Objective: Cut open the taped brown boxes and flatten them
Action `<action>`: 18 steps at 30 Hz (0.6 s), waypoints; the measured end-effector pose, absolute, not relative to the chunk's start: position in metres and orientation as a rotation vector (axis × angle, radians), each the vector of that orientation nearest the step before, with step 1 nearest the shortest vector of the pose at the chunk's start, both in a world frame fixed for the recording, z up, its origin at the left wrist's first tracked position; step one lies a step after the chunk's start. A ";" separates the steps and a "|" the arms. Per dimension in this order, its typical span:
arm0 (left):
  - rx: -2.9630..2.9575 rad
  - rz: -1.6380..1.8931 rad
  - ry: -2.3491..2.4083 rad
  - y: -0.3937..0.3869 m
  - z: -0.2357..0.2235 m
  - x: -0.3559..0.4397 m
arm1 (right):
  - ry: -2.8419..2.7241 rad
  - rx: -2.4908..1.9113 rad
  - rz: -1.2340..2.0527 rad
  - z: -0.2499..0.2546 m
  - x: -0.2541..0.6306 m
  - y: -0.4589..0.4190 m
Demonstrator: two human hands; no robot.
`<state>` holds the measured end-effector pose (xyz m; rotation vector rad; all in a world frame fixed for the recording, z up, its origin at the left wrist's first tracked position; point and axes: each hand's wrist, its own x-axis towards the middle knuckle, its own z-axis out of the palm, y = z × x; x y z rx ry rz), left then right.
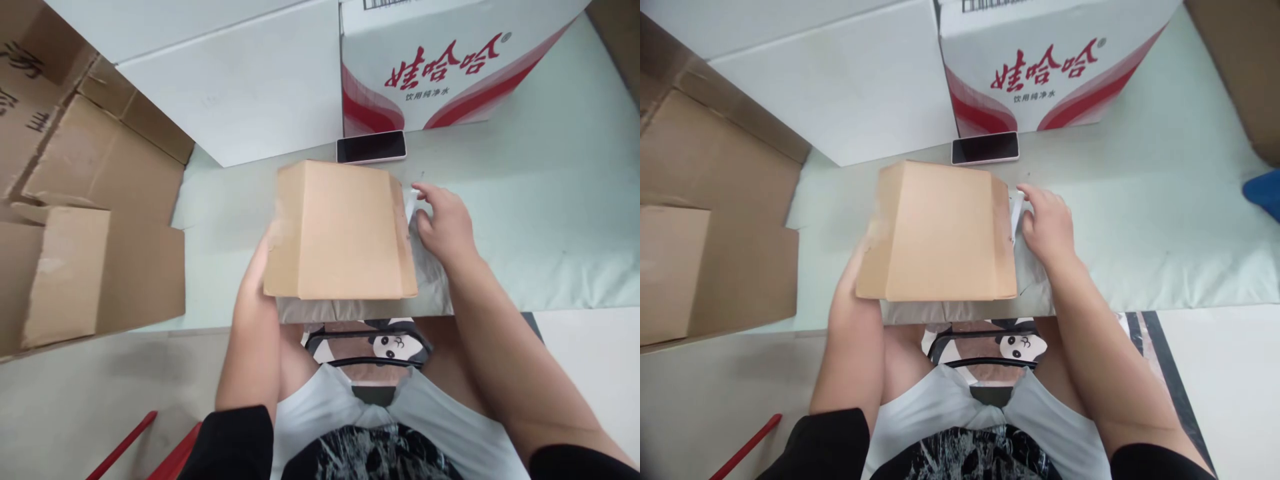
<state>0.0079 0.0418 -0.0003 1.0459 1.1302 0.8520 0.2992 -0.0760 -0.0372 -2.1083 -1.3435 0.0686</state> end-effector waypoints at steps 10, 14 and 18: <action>0.831 1.083 1.019 0.077 0.000 0.001 | -1.059 -1.545 0.989 -0.009 0.279 -0.079; 0.782 1.063 0.919 0.079 -0.005 0.007 | -1.062 -1.373 1.037 -0.017 0.281 -0.079; 0.822 1.165 0.996 0.080 -0.012 0.014 | -1.068 -1.244 0.914 -0.016 0.281 -0.081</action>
